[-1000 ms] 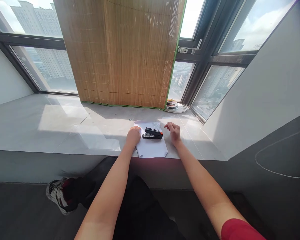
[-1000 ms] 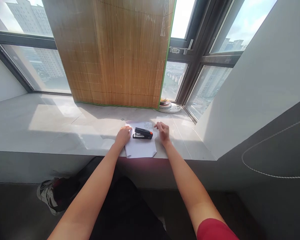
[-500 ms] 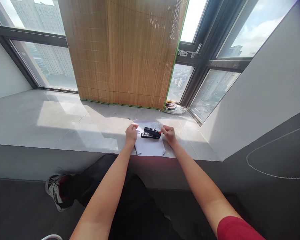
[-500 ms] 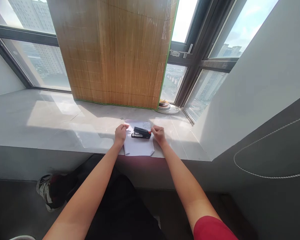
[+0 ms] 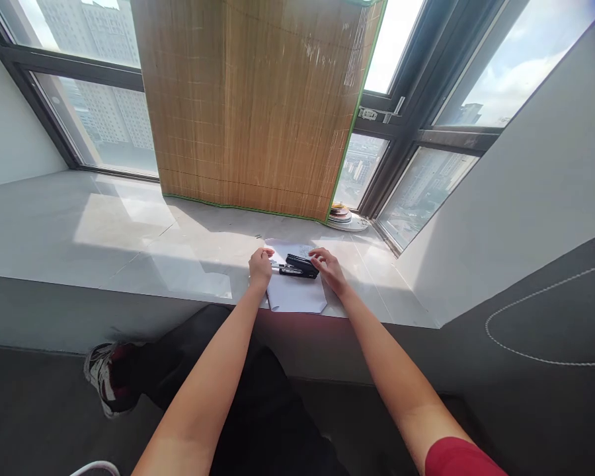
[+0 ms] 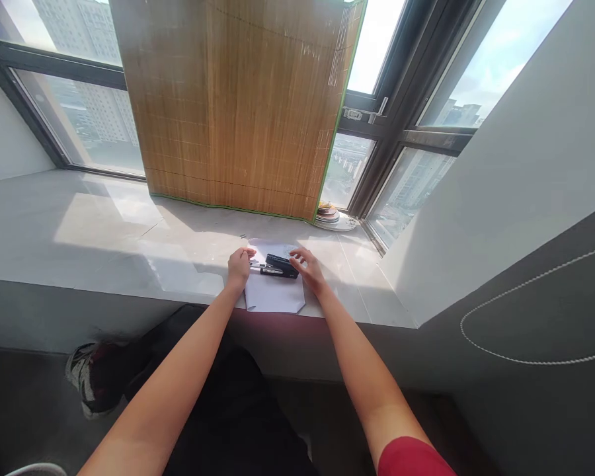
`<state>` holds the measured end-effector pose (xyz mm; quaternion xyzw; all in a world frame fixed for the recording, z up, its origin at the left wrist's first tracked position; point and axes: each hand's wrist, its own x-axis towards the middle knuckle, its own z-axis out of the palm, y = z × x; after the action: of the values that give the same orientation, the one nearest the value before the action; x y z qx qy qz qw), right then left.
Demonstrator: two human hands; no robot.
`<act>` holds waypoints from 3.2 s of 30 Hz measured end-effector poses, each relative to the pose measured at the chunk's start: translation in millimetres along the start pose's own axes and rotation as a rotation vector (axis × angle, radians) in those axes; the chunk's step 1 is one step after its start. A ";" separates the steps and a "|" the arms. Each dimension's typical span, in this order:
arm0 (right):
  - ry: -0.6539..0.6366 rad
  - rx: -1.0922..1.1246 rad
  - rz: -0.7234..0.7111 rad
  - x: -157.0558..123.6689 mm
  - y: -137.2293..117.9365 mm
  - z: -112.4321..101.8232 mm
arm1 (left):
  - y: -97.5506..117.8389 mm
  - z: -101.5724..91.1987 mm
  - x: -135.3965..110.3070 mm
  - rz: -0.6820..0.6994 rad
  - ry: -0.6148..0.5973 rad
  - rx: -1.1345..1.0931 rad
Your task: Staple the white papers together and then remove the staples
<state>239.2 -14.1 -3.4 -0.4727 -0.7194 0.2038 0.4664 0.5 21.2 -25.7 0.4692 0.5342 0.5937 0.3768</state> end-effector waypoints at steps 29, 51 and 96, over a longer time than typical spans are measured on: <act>-0.184 -0.467 -0.473 -16.1 -11.9 25.5 | 26.2 6.4 -8.1 -0.559 -0.098 -0.854; -0.124 -0.099 -0.050 -1.4 11.1 24.0 | 36.3 -5.5 -17.4 0.207 0.006 -0.487; 0.387 -0.454 -0.273 26.0 26.1 -37.6 | 46.5 -4.7 -36.8 0.195 -0.180 -0.389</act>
<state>281.4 15.3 8.0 -0.4935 -0.7014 -0.1198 0.5002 8.6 -21.7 14.6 0.4882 0.3260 0.6749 0.4471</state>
